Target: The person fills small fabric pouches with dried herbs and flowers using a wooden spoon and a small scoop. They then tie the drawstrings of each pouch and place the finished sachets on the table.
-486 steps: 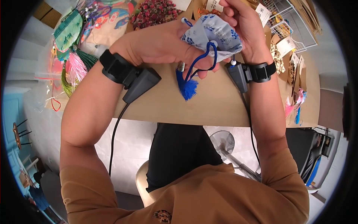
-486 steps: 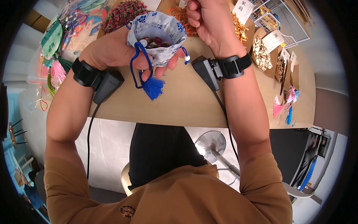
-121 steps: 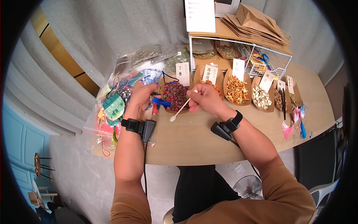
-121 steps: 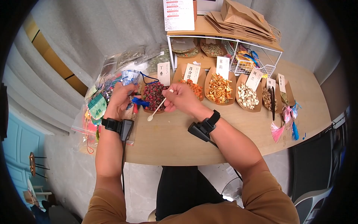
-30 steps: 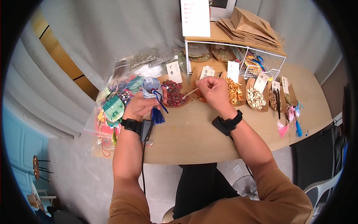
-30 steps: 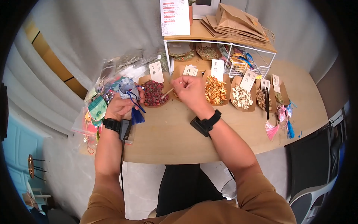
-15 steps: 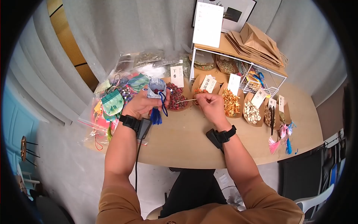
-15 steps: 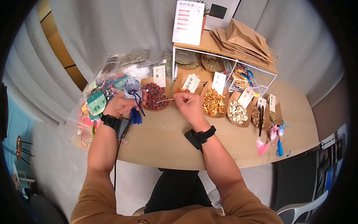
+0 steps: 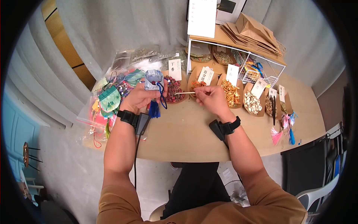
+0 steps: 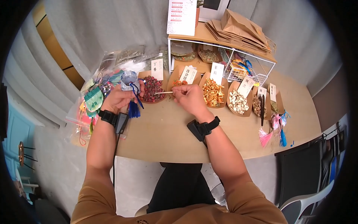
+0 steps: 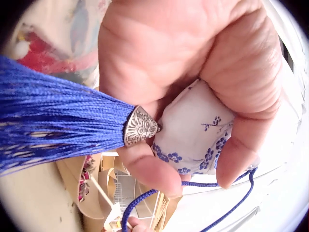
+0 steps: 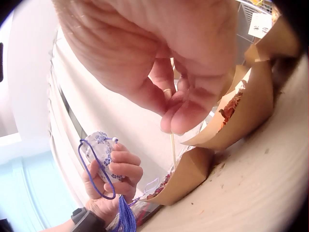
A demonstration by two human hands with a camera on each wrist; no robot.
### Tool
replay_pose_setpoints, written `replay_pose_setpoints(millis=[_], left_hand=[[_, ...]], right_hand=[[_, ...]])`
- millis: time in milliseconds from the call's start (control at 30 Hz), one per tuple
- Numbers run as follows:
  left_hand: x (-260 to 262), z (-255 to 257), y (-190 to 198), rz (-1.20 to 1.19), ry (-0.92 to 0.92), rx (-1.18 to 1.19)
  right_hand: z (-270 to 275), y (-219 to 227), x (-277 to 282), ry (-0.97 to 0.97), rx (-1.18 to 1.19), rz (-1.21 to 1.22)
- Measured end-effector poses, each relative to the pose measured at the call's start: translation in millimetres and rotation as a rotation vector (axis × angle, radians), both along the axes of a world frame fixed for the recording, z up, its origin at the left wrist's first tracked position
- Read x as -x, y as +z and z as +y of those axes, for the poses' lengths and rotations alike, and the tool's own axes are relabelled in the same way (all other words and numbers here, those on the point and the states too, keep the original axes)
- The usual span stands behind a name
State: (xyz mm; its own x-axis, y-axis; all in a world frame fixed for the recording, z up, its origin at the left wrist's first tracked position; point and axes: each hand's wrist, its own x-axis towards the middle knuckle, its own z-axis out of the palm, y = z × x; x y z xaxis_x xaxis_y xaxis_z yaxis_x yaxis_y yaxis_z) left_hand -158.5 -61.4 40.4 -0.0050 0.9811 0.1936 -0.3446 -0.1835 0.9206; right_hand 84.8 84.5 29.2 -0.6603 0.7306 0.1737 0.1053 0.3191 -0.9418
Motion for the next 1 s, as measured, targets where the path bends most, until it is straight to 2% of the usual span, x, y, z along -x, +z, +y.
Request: replay_pose_setpoints(millis=[100,200,400,600,700,1000], left_hand=[[-1,-2,2,0.009,0.004,0.004],[0,-1,1,0.003,-0.005,-0.005],[2,1,-2,-0.003,-0.006,-0.001],[-1,1,0,0.015,-0.006,0.029],[-1,3,0,0.009,-0.002,0.043],[3,3,0,0.007,0.037,0.02]], right_hand=[[5,-3,1,-0.008,0.058,0.08],[3,-1,0,-0.002,0.056,0.015],[2,0,1,0.01,0.106,0.038],[4,5,0,-0.073,0.215,0.165],[6,7,0,-0.075,0.213,0.144],[5,5,-5,-0.099,-0.106,0.082]])
